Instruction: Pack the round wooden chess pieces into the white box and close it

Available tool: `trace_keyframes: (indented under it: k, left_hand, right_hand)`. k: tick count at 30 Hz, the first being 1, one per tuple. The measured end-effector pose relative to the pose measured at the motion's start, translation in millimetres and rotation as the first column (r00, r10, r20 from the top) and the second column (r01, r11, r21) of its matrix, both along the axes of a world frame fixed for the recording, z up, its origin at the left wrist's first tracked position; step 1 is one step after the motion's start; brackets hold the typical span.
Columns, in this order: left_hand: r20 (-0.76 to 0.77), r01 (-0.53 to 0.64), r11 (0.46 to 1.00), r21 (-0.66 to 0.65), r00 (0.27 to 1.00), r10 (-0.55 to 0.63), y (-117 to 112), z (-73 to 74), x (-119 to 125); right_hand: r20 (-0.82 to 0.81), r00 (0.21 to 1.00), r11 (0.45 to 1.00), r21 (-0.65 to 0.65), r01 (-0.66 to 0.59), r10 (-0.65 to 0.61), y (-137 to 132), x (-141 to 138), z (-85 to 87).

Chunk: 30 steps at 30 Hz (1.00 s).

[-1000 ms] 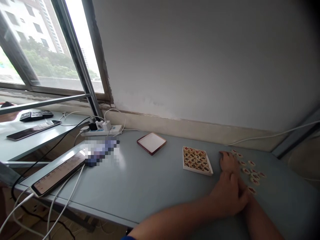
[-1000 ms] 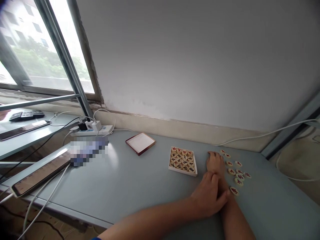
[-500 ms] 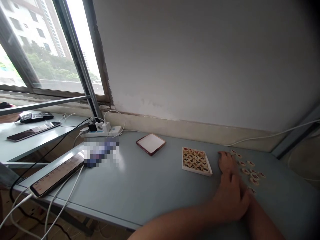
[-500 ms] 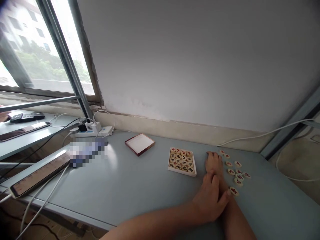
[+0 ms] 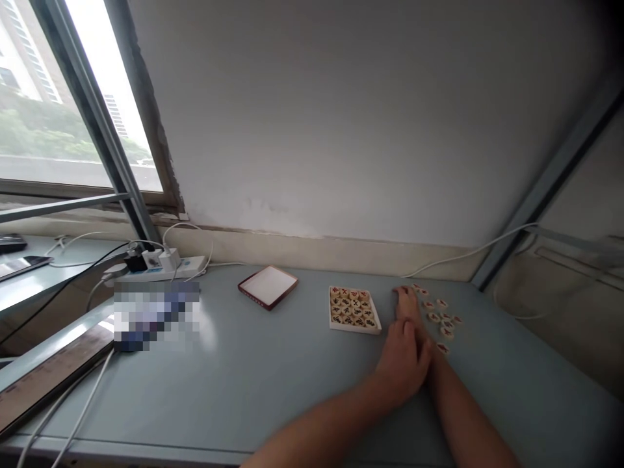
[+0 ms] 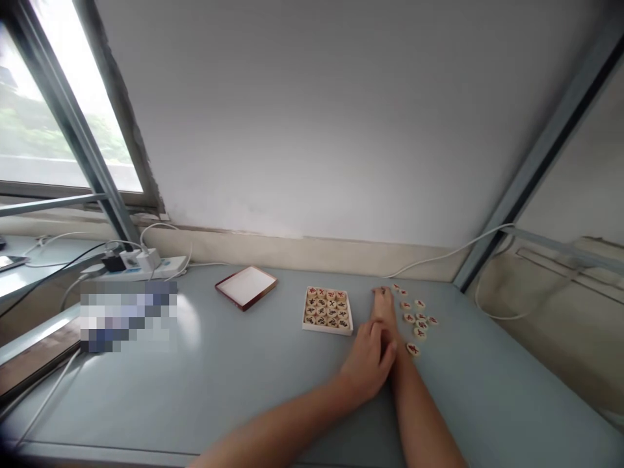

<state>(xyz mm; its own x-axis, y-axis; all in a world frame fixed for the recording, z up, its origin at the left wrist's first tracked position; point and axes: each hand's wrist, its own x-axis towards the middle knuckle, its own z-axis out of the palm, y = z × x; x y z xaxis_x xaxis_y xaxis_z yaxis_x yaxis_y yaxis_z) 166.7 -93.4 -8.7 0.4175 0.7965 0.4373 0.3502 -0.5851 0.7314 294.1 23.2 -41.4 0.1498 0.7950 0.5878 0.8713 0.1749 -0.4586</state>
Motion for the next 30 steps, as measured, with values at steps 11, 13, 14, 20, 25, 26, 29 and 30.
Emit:
trace_keyframes:
  k: [11,13,14,20,25,26,29,30]
  left_hand:
    - [0.321,-0.234,0.967,0.102,0.928,0.190,61,39.5,-80]
    - [0.285,-0.341,0.934,0.109,0.911,0.299,79,40.6,-112]
    - [0.269,-0.393,0.914,0.101,0.895,0.355,86,38.1,-127]
    - [-0.042,-0.406,0.912,-0.058,0.914,0.404,106,2.7,-157]
    - [-0.182,-0.360,0.932,0.037,0.915,0.360,97,-2.4,-146]
    - [-0.204,-0.354,0.934,0.055,0.911,0.358,95,-0.6,-146]
    - [-0.274,-0.348,0.934,0.082,0.893,0.356,91,3.9,-151]
    - [-0.301,-0.350,0.933,0.081,0.884,0.358,90,4.4,-152]
  right_hand:
    - [-0.329,0.818,0.881,0.173,-0.439,0.472,6,-67,45.9]
    - [-0.324,0.749,0.806,0.080,-0.586,0.577,0,-92,44.7]
    - [-0.329,0.730,0.781,0.042,-0.623,0.599,-3,-102,43.5]
    - [-0.300,0.706,0.718,-0.090,-0.690,0.641,-17,-125,41.7]
    - [-0.117,0.804,0.799,-0.095,-0.594,0.583,-22,-113,56.0]
    - [-0.054,0.834,0.827,-0.111,-0.551,0.549,-22,-107,60.3]
    - [0.173,0.932,0.944,-0.148,-0.295,0.318,-20,-79,68.3]
    - [0.239,0.952,0.976,-0.149,-0.157,0.190,-19,-67,67.9]
